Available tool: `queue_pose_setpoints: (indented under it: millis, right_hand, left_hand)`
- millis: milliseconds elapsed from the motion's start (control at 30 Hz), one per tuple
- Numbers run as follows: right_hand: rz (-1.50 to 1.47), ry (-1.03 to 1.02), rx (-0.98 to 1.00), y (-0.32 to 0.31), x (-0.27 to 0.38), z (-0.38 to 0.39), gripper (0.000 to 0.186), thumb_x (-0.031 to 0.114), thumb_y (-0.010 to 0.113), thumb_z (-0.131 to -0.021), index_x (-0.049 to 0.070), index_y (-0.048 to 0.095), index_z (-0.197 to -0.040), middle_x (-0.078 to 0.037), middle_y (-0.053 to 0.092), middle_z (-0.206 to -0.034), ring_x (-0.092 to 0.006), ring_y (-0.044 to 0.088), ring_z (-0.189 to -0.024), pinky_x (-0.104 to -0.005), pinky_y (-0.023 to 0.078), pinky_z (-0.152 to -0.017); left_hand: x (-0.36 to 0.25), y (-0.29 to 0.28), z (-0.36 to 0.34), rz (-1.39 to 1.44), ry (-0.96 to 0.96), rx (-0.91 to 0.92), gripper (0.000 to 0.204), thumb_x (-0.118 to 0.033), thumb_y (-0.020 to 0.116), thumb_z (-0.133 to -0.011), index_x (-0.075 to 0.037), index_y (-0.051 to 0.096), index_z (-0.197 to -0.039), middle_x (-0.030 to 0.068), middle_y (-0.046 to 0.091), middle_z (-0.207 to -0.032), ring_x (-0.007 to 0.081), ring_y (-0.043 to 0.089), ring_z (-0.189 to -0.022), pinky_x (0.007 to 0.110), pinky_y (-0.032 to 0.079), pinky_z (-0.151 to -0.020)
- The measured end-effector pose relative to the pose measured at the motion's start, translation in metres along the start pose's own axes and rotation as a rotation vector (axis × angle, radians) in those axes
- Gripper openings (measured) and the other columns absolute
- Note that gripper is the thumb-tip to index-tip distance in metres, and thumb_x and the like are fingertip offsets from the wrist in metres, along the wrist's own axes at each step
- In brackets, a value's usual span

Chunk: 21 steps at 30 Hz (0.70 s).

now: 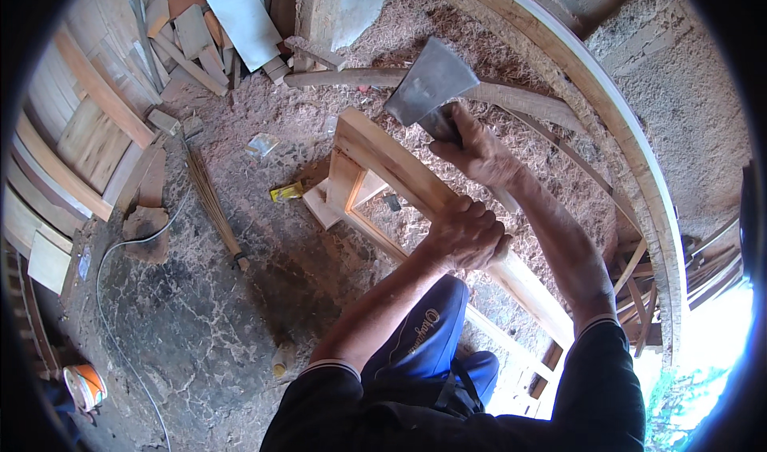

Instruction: The person retrieves a power tool from a bucket, then uses a hand axe to trim and shape a wooden frame component. They repeatedly position the wood, strike it with the axe, and adjust the piece against a curved wooden form.

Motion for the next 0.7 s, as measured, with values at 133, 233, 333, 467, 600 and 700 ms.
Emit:
queue_pose_setpoints:
  millis: [133, 233, 333, 467, 600, 700]
  right_hand:
    - [-0.038, 0.016, 0.052, -0.015, 0.015, -0.005, 0.035, 0.023, 0.071, -0.097, 0.011, 0.047, -0.12, -0.013, 0.068, -0.092, -0.0236, 0.071, -0.083, -0.0431, 0.057, -0.067]
    - [-0.012, -0.292, -0.14, -0.024, 0.021, -0.015, 0.024, 0.028, 0.062, -0.103, 0.016, 0.047, -0.117, -0.007, 0.063, -0.079, -0.0169, 0.062, -0.059, -0.0325, 0.054, -0.053]
    - [0.312, -0.064, 0.138, -0.01, 0.02, -0.02, 0.028, 0.033, 0.052, -0.107, 0.015, 0.046, -0.128, -0.01, 0.068, -0.083, -0.0159, 0.057, -0.049, -0.0282, 0.05, -0.044]
    - [0.354, -0.103, 0.17, 0.007, 0.026, -0.016, 0.037, 0.042, 0.054, -0.104, 0.014, 0.047, -0.128, -0.02, 0.072, -0.087, -0.042, 0.072, -0.077, -0.0532, 0.06, -0.072]
    - [0.44, -0.275, 0.035, -0.008, 0.03, -0.017, 0.039, 0.046, 0.049, -0.106, 0.011, 0.048, -0.122, -0.015, 0.069, -0.075, -0.0313, 0.071, -0.062, -0.0448, 0.06, -0.054]
    - [0.246, -0.39, -0.149, -0.017, 0.024, -0.025, 0.041, 0.05, 0.042, -0.107, 0.01, 0.046, -0.116, -0.009, 0.062, -0.067, -0.0159, 0.059, -0.044, -0.0321, 0.051, -0.034]
  left_hand:
    - [0.001, 0.002, 0.0, -0.005, 0.004, -0.035, 0.037, -0.038, 0.069, -0.082, -0.019, 0.05, -0.057, -0.004, 0.046, -0.056, 0.0142, 0.047, -0.063, 0.034, 0.036, -0.07]
    - [0.001, 0.004, 0.005, -0.035, 0.032, -0.058, 0.036, -0.039, 0.067, -0.083, -0.02, 0.049, -0.058, -0.0045, 0.044, -0.056, 0.0142, 0.045, -0.064, 0.035, 0.036, -0.07]
    - [0.0, 0.005, 0.008, -0.073, 0.019, -0.017, 0.036, -0.04, 0.066, -0.084, -0.021, 0.05, -0.058, -0.0047, 0.044, -0.056, 0.0138, 0.046, -0.064, 0.036, 0.036, -0.072]
    - [-0.001, 0.002, 0.008, -0.091, -0.012, 0.023, 0.031, -0.037, 0.068, -0.083, -0.02, 0.054, -0.062, -0.0044, 0.047, -0.061, 0.013, 0.049, -0.068, 0.035, 0.037, -0.075]
    - [-0.001, 0.002, 0.01, -0.088, -0.008, 0.023, 0.029, -0.035, 0.068, -0.082, -0.019, 0.054, -0.062, -0.0047, 0.047, -0.061, 0.0126, 0.049, -0.068, 0.035, 0.037, -0.073]
    - [0.0, 0.006, 0.013, -0.1, 0.006, 0.014, 0.035, -0.042, 0.065, -0.084, -0.021, 0.054, -0.058, -0.0058, 0.045, -0.057, 0.0129, 0.048, -0.067, 0.037, 0.036, -0.078]
Point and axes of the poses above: each hand's wrist, its own z-axis away from the middle knuckle, its own y-axis out of the palm, x = y × z, the point moved 1 cm from there along -z, towards the middle knuckle
